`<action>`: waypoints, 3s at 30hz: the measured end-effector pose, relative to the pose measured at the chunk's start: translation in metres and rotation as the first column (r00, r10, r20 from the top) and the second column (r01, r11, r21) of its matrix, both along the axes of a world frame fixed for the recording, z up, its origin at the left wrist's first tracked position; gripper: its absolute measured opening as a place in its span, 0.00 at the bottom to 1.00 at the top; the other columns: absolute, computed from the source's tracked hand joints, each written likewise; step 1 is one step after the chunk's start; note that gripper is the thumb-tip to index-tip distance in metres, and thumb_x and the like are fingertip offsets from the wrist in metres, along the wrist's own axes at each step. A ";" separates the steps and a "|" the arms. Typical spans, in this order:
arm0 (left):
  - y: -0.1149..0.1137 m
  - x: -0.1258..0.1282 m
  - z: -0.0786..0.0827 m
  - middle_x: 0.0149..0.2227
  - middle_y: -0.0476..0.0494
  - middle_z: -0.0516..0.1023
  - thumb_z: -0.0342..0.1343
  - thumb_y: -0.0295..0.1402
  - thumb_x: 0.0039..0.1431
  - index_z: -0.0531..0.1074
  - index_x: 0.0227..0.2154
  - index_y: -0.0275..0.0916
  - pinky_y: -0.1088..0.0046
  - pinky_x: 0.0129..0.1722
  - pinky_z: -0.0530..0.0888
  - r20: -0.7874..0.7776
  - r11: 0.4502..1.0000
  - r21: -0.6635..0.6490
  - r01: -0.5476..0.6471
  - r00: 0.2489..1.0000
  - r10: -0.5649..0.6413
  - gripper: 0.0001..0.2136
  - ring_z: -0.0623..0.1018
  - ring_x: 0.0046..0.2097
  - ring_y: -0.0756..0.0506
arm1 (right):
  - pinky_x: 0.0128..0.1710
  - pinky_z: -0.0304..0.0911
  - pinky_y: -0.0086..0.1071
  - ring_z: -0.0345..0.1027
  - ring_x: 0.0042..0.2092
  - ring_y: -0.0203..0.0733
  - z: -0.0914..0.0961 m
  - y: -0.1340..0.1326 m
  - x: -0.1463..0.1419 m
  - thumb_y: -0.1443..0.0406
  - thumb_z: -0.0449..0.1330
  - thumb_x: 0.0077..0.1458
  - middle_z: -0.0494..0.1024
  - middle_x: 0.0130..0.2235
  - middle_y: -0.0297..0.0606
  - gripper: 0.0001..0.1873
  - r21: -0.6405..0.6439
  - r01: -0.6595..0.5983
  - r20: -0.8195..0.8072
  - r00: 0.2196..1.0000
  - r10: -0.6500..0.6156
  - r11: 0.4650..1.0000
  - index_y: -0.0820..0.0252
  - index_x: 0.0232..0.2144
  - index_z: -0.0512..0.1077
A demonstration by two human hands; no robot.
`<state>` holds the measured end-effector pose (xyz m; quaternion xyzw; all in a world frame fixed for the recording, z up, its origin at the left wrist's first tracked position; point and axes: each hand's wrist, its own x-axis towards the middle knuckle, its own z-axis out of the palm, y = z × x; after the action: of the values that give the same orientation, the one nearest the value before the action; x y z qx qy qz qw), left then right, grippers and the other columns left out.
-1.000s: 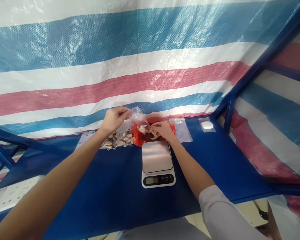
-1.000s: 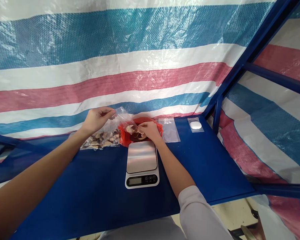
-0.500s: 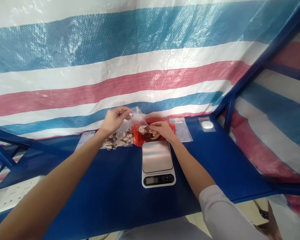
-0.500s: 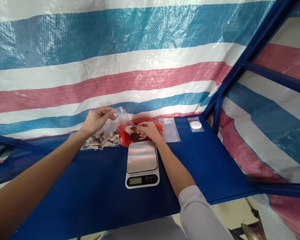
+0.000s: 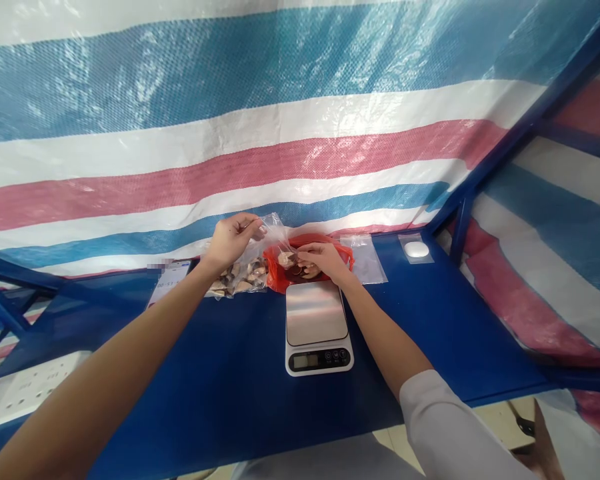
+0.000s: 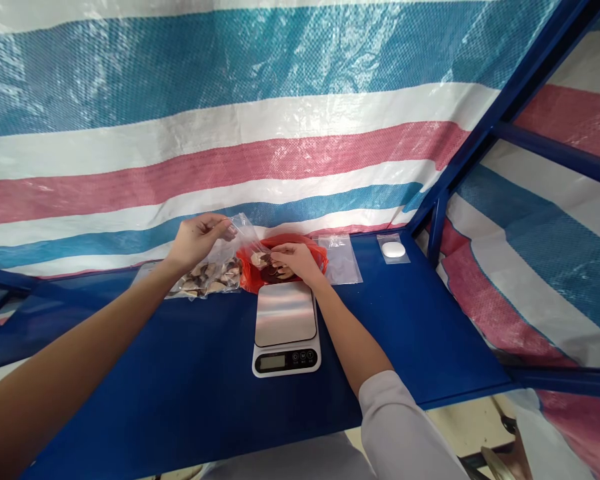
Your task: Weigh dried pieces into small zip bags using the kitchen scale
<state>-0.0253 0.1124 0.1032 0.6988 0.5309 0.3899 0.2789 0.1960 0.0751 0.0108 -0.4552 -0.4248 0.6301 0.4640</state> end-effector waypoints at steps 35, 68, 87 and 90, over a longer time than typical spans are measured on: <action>-0.002 -0.010 0.008 0.35 0.42 0.85 0.58 0.54 0.55 0.80 0.31 0.41 0.67 0.40 0.76 -0.293 0.992 0.020 0.122 0.950 -0.111 0.20 0.81 0.38 0.40 | 0.34 0.68 0.31 0.75 0.32 0.41 0.001 0.003 0.003 0.65 0.61 0.53 0.82 0.29 0.35 0.09 0.276 0.091 0.464 0.859 -0.216 0.957 0.56 0.24 0.80; 0.006 -0.027 0.008 0.30 0.44 0.83 0.60 0.52 0.51 0.80 0.29 0.42 0.70 0.34 0.73 -0.265 0.994 0.002 0.106 0.959 -0.102 0.18 0.79 0.32 0.43 | 0.29 0.70 0.28 0.74 0.28 0.37 0.002 -0.002 -0.002 0.63 0.61 0.52 0.81 0.27 0.35 0.08 0.229 0.172 0.331 0.912 -0.243 0.958 0.59 0.28 0.80; 0.002 -0.015 0.013 0.32 0.45 0.84 0.60 0.46 0.53 0.80 0.29 0.42 0.69 0.39 0.74 -0.203 0.991 0.050 0.128 0.972 -0.115 0.13 0.79 0.35 0.43 | 0.28 0.73 0.29 0.76 0.28 0.38 0.008 -0.006 -0.013 0.62 0.71 0.45 0.81 0.28 0.39 0.09 -0.128 0.119 -0.003 0.993 -0.120 0.985 0.63 0.28 0.79; 0.001 -0.019 0.014 0.32 0.44 0.84 0.59 0.45 0.52 0.79 0.28 0.42 0.69 0.39 0.73 -0.213 0.990 0.048 0.134 0.970 -0.121 0.12 0.79 0.35 0.43 | 0.28 0.72 0.26 0.74 0.27 0.35 0.008 -0.005 -0.012 0.63 0.71 0.44 0.80 0.25 0.37 0.07 -0.054 0.145 0.047 0.989 -0.143 0.988 0.63 0.25 0.79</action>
<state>-0.0442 0.1133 0.1167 0.7771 0.4988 0.3117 0.2239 0.1838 0.0705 0.0185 -0.5111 -0.3823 0.5970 0.4860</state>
